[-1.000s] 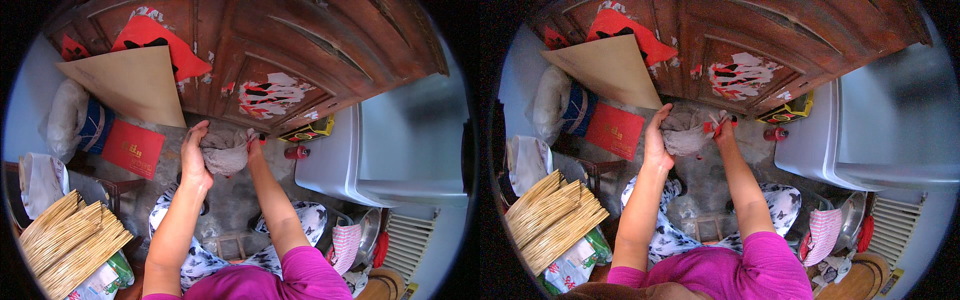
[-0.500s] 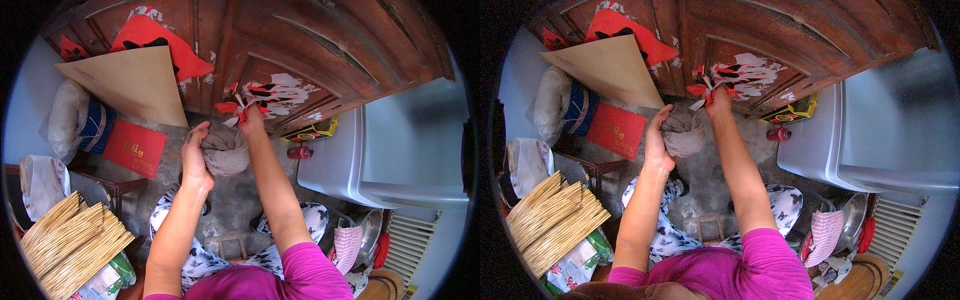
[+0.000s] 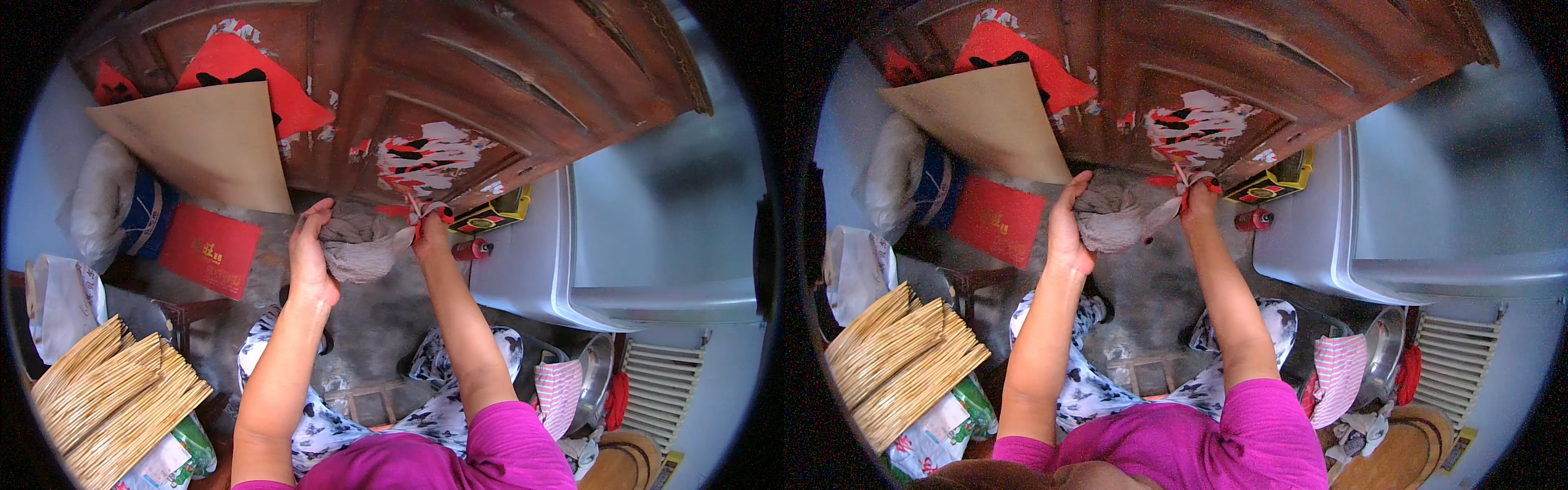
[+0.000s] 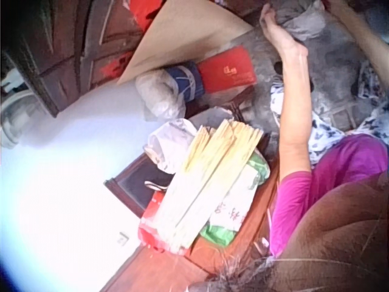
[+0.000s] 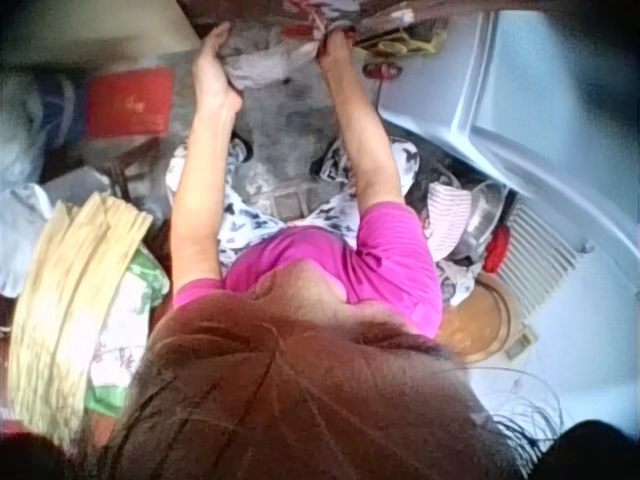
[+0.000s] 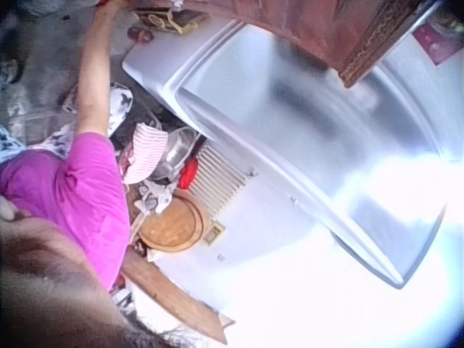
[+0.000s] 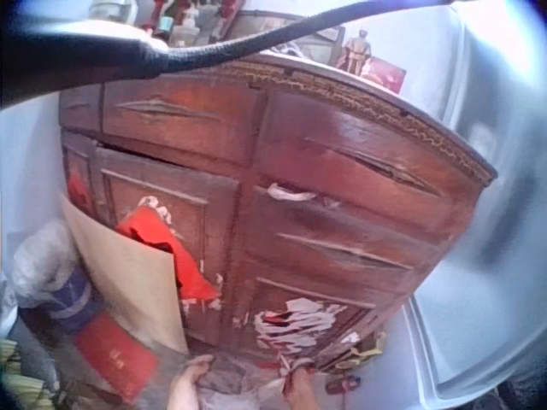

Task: The person wipes the top and front of a wooden cabinet with a cloth, then removes old red paper stickers from the cabinet doors. They also move a metal bowl and a cardboard box to access the cabinet.

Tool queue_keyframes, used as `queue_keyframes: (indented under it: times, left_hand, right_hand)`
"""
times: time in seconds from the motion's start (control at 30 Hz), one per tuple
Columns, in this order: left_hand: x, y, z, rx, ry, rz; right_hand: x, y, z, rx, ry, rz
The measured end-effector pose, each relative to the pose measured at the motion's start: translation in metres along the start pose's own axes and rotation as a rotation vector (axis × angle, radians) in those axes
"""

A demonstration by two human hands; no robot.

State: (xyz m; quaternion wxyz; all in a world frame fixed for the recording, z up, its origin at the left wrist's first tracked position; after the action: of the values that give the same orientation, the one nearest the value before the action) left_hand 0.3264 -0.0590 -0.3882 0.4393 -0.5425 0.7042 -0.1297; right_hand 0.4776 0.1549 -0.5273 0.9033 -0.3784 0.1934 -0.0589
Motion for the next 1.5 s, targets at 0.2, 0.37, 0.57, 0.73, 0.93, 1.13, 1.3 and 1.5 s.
queue_keyframes:
  times: [0.2, 0.37, 0.57, 0.73, 0.93, 1.13, 1.3, 1.5]
  left_hand:
    - [-0.006, 0.001, 0.007, 0.055, -0.066, 0.020]
    - [-0.009, -0.003, 0.008, 0.055, -0.072, 0.026]
    - [-0.009, -0.005, 0.005, 0.046, -0.057, 0.026]
    - [-0.010, 0.000, 0.009, 0.033, -0.062, 0.042]
    - [-0.010, -0.002, 0.006, 0.042, -0.080, 0.027]
    - [-0.018, -0.007, 0.003, -0.086, 0.214, 0.145]
    - [-0.039, -0.048, -0.001, -0.657, 0.726, 0.438]
    - [-0.043, -0.040, 0.010, -0.936, 0.874, 0.526]
  right_hand:
    - [0.035, -0.004, 0.087, 0.405, 0.125, -0.145]
    - [0.033, -0.028, 0.138, 0.730, 0.114, -0.075]
    - [-0.056, -0.101, 0.142, 0.669, 0.037, 0.085]
    - [-0.091, -0.109, 0.152, 0.754, 0.234, 0.021]
    - [-0.103, -0.109, 0.144, 0.553, 0.130, -0.024]
    - [-0.081, -0.112, 0.114, 0.474, -0.042, 0.144]
    - [-0.096, -0.188, 0.103, 0.765, -0.481, 0.459]
    - [-0.101, -0.249, 0.086, 0.920, -0.802, 0.709]
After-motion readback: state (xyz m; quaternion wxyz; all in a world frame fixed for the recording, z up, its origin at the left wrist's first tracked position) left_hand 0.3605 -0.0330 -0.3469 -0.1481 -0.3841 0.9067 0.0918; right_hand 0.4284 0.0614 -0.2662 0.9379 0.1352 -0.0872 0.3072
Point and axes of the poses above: each hand's wrist, its own y-axis towards the middle knuckle, its own x-axis out of the back of the hand, z = x × y, the point moved 6 cm from there along y, towards the middle knuckle, and after that the axes turned 15 degrees about -z, right-handed, at the moved point
